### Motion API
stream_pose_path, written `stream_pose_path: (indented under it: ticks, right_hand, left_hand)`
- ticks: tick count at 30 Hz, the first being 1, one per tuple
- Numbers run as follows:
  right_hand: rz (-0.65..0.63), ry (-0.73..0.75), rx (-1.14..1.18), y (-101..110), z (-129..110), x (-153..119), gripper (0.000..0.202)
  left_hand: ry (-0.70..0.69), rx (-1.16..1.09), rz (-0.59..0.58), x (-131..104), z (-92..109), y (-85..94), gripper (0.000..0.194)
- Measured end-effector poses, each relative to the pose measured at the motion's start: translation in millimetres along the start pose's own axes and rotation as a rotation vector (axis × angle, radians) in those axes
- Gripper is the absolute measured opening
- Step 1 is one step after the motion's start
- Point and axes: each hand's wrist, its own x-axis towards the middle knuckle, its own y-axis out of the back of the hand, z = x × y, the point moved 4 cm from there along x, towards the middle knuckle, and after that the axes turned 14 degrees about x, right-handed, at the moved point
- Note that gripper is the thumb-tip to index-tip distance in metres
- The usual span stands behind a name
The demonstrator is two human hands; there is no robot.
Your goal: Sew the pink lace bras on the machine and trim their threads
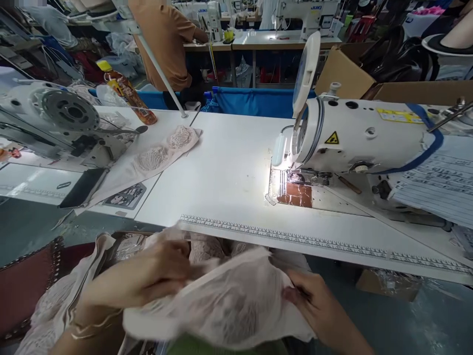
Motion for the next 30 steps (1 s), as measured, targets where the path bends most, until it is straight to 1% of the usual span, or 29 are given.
stream_pose_path:
  ticks: [1, 3, 4, 5, 6, 7, 8, 10, 12, 13, 14, 16, 18, 19, 20, 21, 22, 23, 25, 26, 27, 28, 30]
  right_hand:
    - [-0.042, -0.053, -0.005, -7.4, 12.7, 9.0, 0.048]
    - [-0.021, -0.107, -0.1, -16.9, 44.9, 21.2, 0.047]
    - [-0.014, -0.136, -0.165, -19.9, 63.2, 23.7, 0.043]
    - [-0.022, -0.18, -0.23, -21.8, 81.6, 23.9, 0.039]
    - [-0.023, -0.232, -0.311, -21.6, 98.6, 22.4, 0.035]
    - [-0.029, -0.281, -0.405, -19.9, 112.9, 19.6, 0.031]
    - [-0.029, -0.309, -0.51, -16.8, 123.2, 16.4, 0.028]
    - [-0.001, -0.288, -0.728, -8.9, 131.5, 10.5, 0.029]
    - [0.036, -0.177, -0.88, -4.6, 127.7, 5.5, 0.032]
    - [0.052, -0.097, -0.907, -4.5, 123.1, 3.2, 0.033]
    - [0.057, -0.004, -0.893, -5.9, 117.3, 1.4, 0.035]
    - [0.049, 0.228, -0.783, -9.7, 102.1, 0.0, 0.041]
    - [0.049, 0.468, -0.654, -8.9, 83.5, 5.4, 0.046]
    - [0.05, 0.556, -0.622, -6.0, 74.3, 12.4, 0.05]
    - [0.068, 0.609, -0.63, -1.5, 65.8, 22.7, 0.054]
    - [0.1, 0.627, -0.67, 3.9, 58.1, 35.7, 0.06]
    - [0.14, 0.619, -0.735, 8.9, 51.4, 50.2, 0.065]
    - [0.182, 0.601, -0.805, 12.4, 45.6, 64.5, 0.071]
    - [0.211, 0.604, -0.884, 10.3, 36.5, 85.9, 0.081]
    - [0.185, 0.628, -0.86, 4.0, 33.6, 91.3, 0.083]
    - [0.132, 0.663, -0.799, -5.4, 31.7, 92.7, 0.083]
    - [0.07, 0.689, -0.708, -16.2, 30.7, 91.0, 0.081]
    - [-0.036, 0.708, -0.52, -37.7, 29.7, 81.8, 0.077]
  left_hand:
    - [0.098, 0.126, 0.005, 4.9, -10.5, -12.9, 0.043]
    - [0.223, 0.33, -0.021, 23.4, -31.2, -50.5, 0.037]
    - [0.273, 0.447, -0.007, 33.5, -41.2, -69.2, 0.033]
    - [0.31, 0.486, 0.011, 42.0, -50.0, -85.9, 0.025]
    - [0.34, 0.522, 0.033, 48.0, -57.5, -98.9, 0.02]
    - [0.369, 0.546, 0.058, 50.8, -63.7, -107.0, 0.019]
    - [0.394, 0.558, 0.078, 50.4, -68.7, -110.6, 0.023]
    - [0.445, 0.588, 0.1, 41.4, -76.7, -106.3, 0.037]
    - [0.518, 0.598, 0.089, 24.7, -85.4, -93.8, 0.047]
    - [0.564, 0.595, 0.078, 14.6, -90.6, -86.5, 0.048]
    - [0.615, 0.588, 0.066, 3.8, -96.2, -79.0, 0.045]
    - [0.702, 0.555, 0.047, -18.0, -107.4, -63.2, 0.031]
    - [0.728, 0.488, 0.026, -36.4, -116.5, -44.6, 0.014]
    - [0.718, 0.442, 0.015, -43.3, -120.3, -33.3, 0.009]
    - [0.695, 0.395, 0.004, -48.2, -123.7, -20.4, 0.009]
    - [0.679, 0.348, 0.023, -51.6, -127.6, -4.7, 0.015]
    - [0.68, 0.312, 0.075, -53.6, -132.5, 13.4, 0.023]
    - [0.698, 0.291, 0.154, -54.5, -139.0, 33.0, 0.03]
    - [0.801, 0.301, 0.399, -54.9, -157.2, 72.9, 0.039]
    - [0.85, 0.334, 0.492, -53.3, -167.8, 89.0, 0.038]
    - [0.893, 0.379, 0.57, -50.4, -178.8, 101.9, 0.034]
    - [0.92, 0.43, 0.62, -45.9, -189.7, 111.1, 0.03]
    - [0.935, 0.52, 0.682, -34.1, -208.6, 120.8, 0.027]
